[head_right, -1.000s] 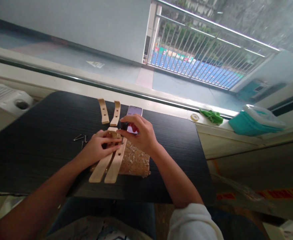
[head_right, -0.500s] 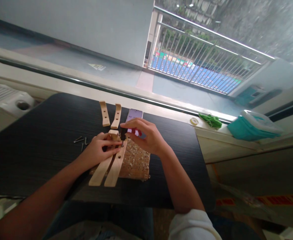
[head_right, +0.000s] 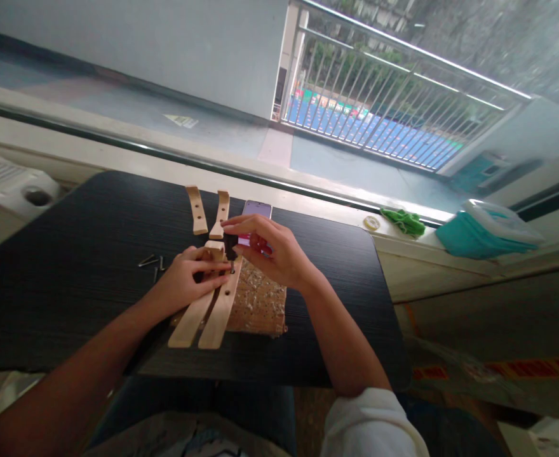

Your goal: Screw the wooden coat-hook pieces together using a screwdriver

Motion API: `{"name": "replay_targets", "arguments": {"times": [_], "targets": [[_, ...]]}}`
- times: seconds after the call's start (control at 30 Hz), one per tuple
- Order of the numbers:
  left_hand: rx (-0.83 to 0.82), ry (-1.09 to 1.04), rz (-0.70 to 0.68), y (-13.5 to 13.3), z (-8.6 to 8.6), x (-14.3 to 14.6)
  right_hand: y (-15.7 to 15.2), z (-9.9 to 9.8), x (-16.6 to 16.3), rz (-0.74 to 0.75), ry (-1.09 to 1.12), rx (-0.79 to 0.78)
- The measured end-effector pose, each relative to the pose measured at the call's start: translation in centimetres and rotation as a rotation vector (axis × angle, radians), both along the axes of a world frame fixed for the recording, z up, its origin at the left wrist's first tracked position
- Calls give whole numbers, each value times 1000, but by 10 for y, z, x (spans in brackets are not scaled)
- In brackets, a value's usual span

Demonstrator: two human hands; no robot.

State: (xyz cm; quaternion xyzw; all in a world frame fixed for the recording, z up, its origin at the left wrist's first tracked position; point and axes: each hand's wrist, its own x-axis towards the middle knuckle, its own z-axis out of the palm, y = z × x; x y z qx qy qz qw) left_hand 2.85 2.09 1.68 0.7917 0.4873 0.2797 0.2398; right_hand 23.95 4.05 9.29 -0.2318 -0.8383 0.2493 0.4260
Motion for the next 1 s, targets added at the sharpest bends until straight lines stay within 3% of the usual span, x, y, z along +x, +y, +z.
{"name": "replay_targets", "arguments": {"times": [0.3,1.0], "targets": [[19,21,-1,1,-1,0,-6,-3,2,-72,-72,-124],[-3,6,13,0,0,1,-5,4,-1,-191,-89,97]]}}
